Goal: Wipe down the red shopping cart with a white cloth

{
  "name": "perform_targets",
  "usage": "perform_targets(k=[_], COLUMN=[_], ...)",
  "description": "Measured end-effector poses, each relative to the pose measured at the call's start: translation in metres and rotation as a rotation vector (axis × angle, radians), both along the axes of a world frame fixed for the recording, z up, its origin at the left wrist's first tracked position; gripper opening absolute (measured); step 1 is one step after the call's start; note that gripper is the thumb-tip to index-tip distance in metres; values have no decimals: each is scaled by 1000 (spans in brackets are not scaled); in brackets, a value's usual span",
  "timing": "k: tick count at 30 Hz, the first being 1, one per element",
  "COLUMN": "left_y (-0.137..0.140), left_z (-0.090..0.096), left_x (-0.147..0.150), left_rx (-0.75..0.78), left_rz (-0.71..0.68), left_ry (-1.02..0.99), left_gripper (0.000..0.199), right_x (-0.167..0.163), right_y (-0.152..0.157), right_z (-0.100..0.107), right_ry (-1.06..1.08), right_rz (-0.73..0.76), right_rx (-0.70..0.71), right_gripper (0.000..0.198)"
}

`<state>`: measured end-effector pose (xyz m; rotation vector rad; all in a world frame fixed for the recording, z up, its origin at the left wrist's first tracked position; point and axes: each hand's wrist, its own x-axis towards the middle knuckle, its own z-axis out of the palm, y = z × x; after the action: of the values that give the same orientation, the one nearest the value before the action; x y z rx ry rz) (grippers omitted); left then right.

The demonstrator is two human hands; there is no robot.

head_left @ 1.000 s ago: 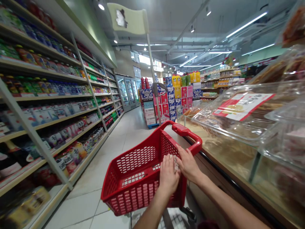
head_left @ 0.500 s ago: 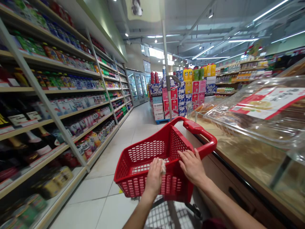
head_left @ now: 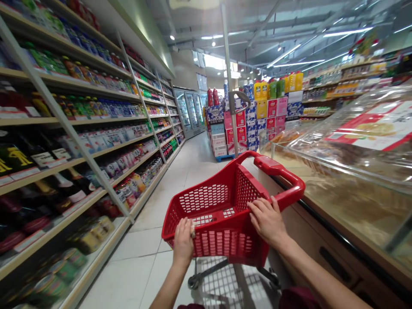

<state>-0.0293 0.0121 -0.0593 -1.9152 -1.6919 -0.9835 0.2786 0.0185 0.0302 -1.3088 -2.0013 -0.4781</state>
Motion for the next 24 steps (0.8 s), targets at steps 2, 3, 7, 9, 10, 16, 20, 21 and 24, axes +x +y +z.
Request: perform_targets(k=[2, 3, 7, 9, 10, 16, 20, 21, 24], left_y=[6, 7, -1, -9, -12, -3, -3, -6, -18], left_z=[6, 10, 26, 29, 29, 28, 21, 18, 7], left_x=[35, 52, 88, 89, 89, 95, 46, 26, -25], left_rx=[-14, -29, -127, -160, -160, -133, -163, -158, -118], left_rz=[-64, -107, -130, -101, -82, -71, -214, -203, -67], left_ry=[8, 19, 68, 92, 95, 113, 171, 164, 82], left_gripper=[35, 36, 41, 47, 49, 35, 37, 39, 44], right_x=[-2, -1, 2, 2, 1, 4, 11, 11, 6], right_y=[-1, -2, -1, -1, -2, -4, -5, -6, -9], right_z=[0, 0, -1, -2, -2, 0, 1, 0, -2], right_ry=[3, 1, -19, -17, -14, -35, -76, -76, -54], right_rz=[-1, 0, 3, -13, -23, 3, 30, 28, 16], right_rx=[3, 2, 18, 30, 31, 19, 36, 43, 53], right_gripper=[29, 29, 29, 28, 28, 29, 29, 29, 29])
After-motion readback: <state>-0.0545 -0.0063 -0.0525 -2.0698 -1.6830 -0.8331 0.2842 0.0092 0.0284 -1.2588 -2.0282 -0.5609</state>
